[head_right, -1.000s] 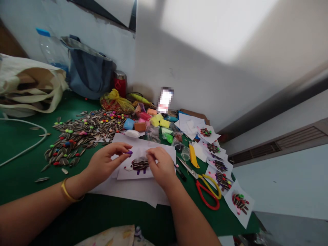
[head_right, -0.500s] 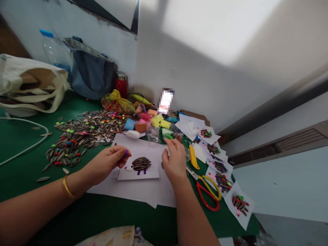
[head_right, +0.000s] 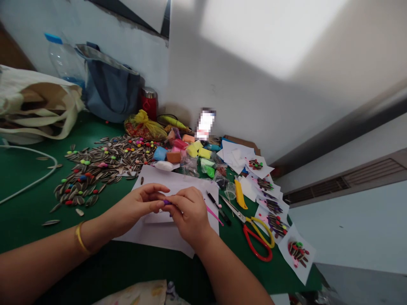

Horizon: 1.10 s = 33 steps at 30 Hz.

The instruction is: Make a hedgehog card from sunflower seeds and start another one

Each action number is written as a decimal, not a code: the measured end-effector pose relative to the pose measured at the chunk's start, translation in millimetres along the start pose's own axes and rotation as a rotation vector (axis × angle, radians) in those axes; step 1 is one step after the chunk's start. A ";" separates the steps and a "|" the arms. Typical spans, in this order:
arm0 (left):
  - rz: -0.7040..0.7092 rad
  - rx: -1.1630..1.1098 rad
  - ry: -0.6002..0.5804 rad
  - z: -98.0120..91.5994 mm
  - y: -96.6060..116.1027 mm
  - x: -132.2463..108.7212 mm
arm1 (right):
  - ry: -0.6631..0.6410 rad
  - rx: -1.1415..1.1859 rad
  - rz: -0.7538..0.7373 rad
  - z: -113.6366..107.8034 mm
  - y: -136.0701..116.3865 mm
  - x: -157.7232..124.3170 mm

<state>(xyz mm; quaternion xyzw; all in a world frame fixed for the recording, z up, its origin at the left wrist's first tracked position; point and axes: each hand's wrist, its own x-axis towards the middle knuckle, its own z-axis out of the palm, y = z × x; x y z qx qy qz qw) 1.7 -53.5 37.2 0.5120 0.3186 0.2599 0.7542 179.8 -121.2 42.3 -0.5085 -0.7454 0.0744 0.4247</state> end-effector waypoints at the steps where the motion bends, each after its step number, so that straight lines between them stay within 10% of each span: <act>1: -0.004 0.057 -0.020 0.4 1.6 -0.2 | -0.006 -0.013 -0.010 -0.6 0.1 -0.1; 33: -0.058 0.091 -0.106 -4.2 -1.1 0.6 | -0.061 0.047 -0.002 0.1 2.4 1.3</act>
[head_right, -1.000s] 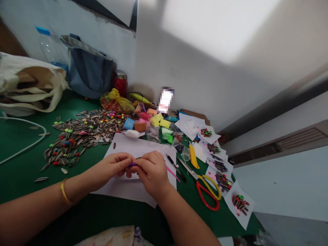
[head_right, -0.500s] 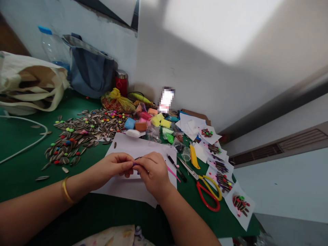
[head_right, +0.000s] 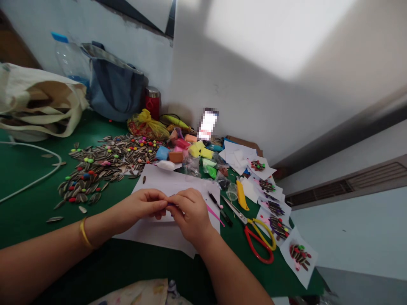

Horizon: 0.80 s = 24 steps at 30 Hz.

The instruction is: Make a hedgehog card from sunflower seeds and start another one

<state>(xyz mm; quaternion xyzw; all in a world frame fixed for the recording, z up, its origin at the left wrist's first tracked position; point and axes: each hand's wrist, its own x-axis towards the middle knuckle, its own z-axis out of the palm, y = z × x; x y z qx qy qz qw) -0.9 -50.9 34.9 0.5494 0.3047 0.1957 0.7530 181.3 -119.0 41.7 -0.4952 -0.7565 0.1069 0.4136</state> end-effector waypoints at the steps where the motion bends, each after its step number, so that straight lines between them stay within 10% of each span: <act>1: 0.009 -0.018 0.012 -0.4 -0.3 -0.1 | -0.008 0.018 0.012 -0.2 0.1 -0.3; 17: 0.012 0.007 0.013 -0.5 -0.8 0.4 | -0.019 0.043 0.056 -0.6 -2.7 0.8; 24: 0.025 -0.172 0.145 1.0 -0.5 2.0 | 0.169 0.138 0.119 -9.4 2.8 0.7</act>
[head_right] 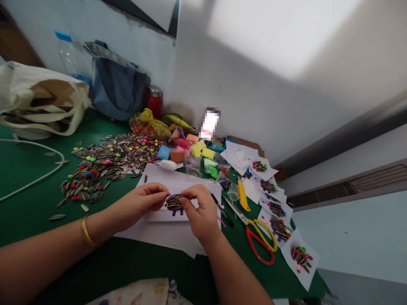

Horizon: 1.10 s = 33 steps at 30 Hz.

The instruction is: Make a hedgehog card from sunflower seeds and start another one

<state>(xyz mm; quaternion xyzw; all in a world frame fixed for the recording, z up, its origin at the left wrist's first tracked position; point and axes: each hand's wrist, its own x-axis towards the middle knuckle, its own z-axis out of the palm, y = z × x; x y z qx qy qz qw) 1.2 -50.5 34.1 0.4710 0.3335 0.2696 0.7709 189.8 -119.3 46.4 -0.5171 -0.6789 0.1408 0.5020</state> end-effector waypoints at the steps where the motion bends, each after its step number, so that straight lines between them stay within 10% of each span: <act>1: -0.012 -0.066 0.013 -0.1 -1.3 0.6 | -0.005 0.008 -0.008 0.0 -0.1 -0.1; 18: -0.108 -0.810 -0.057 4.3 -6.6 -1.5 | -0.175 -0.111 -0.251 32.6 -17.4 -11.2; 33: -0.126 -0.933 -0.080 -2.5 2.4 1.2 | -0.305 -0.227 -0.300 41.7 -20.9 -15.6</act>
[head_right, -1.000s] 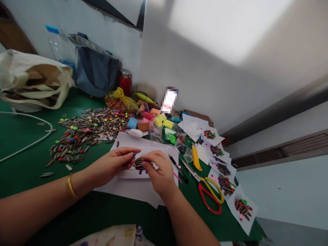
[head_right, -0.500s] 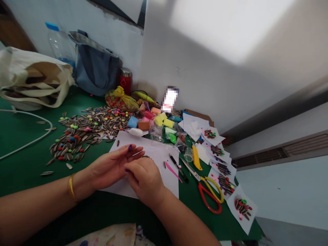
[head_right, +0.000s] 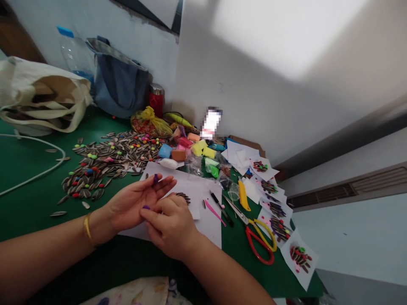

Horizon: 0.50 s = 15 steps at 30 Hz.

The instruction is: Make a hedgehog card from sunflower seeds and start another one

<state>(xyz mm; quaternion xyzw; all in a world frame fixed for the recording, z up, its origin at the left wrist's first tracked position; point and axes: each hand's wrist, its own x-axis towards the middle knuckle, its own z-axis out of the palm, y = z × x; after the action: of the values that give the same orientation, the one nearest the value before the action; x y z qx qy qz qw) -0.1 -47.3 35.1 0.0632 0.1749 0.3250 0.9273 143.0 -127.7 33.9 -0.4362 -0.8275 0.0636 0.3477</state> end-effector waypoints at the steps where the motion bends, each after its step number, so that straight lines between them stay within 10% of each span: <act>1: -0.001 -0.002 -0.003 0.6 0.4 0.0 | -0.011 -0.001 -0.006 0.0 0.2 -0.6; 15: 0.004 -0.037 -0.006 4.7 1.4 -3.8 | -0.032 -0.125 -0.034 -3.6 2.7 -2.3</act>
<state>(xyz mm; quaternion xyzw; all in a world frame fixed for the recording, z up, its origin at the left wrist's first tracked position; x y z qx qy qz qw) -2.0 -48.6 40.9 0.0473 0.1659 0.3297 0.9282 148.0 -128.5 34.2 -0.4417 -0.8426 0.0129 0.3077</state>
